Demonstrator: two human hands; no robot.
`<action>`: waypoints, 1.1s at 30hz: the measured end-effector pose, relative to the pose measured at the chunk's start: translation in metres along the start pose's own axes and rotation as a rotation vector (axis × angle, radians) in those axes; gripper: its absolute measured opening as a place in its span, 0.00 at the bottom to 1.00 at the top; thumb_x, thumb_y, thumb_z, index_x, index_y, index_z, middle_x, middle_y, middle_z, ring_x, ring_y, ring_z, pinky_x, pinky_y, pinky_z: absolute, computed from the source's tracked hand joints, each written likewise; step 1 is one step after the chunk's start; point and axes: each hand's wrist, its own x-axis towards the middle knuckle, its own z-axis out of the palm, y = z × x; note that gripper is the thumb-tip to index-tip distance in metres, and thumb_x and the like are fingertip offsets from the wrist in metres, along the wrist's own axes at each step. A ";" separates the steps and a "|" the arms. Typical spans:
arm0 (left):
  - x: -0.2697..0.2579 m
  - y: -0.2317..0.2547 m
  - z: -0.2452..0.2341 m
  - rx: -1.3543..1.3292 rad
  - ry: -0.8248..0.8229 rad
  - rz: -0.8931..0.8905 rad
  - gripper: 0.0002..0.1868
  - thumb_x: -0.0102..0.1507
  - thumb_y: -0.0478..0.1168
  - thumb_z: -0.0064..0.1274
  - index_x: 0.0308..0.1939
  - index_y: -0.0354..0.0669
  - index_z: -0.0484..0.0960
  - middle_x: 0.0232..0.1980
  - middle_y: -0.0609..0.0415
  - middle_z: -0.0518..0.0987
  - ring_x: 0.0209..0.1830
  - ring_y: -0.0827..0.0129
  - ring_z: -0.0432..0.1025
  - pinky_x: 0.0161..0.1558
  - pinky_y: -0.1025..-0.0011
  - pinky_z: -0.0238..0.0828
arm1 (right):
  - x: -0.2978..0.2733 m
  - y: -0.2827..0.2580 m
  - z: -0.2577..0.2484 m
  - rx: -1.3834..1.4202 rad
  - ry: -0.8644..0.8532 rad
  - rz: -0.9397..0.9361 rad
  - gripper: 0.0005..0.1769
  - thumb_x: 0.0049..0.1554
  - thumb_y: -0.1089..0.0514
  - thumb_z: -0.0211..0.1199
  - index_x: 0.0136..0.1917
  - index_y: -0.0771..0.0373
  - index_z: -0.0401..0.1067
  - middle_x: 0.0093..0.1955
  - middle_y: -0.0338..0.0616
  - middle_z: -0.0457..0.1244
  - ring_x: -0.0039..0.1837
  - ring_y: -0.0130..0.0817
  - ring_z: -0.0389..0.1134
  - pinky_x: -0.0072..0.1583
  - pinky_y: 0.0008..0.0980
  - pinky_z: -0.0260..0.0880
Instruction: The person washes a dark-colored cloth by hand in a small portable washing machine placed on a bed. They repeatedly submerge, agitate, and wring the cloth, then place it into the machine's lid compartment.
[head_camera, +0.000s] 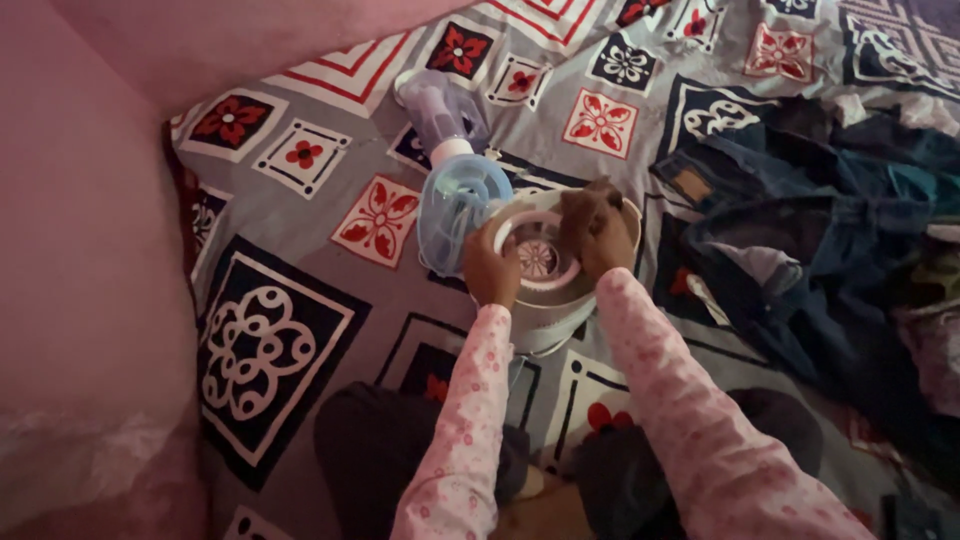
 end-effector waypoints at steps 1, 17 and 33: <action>0.002 0.002 -0.001 -0.026 0.021 0.017 0.21 0.64 0.40 0.56 0.61 0.42 0.78 0.59 0.42 0.77 0.61 0.47 0.71 0.60 0.57 0.67 | -0.001 0.002 -0.001 0.055 0.107 -0.027 0.23 0.59 0.45 0.56 0.60 0.59 0.76 0.57 0.54 0.70 0.60 0.54 0.69 0.61 0.47 0.68; -0.127 -0.185 -0.007 -0.249 -0.636 -0.600 0.34 0.55 0.56 0.63 0.54 0.32 0.77 0.51 0.38 0.83 0.50 0.50 0.80 0.48 0.57 0.77 | -0.047 0.136 0.000 -0.538 0.521 0.353 0.21 0.59 0.49 0.57 0.61 0.62 0.74 0.57 0.57 0.69 0.59 0.56 0.69 0.60 0.47 0.68; -0.021 -0.197 -0.059 -0.078 0.434 -0.561 0.29 0.56 0.40 0.53 0.62 0.37 0.75 0.61 0.38 0.77 0.61 0.45 0.73 0.61 0.54 0.69 | -0.059 0.150 -0.103 -0.513 0.784 0.587 0.21 0.60 0.52 0.59 0.62 0.65 0.72 0.57 0.59 0.68 0.59 0.58 0.69 0.59 0.47 0.69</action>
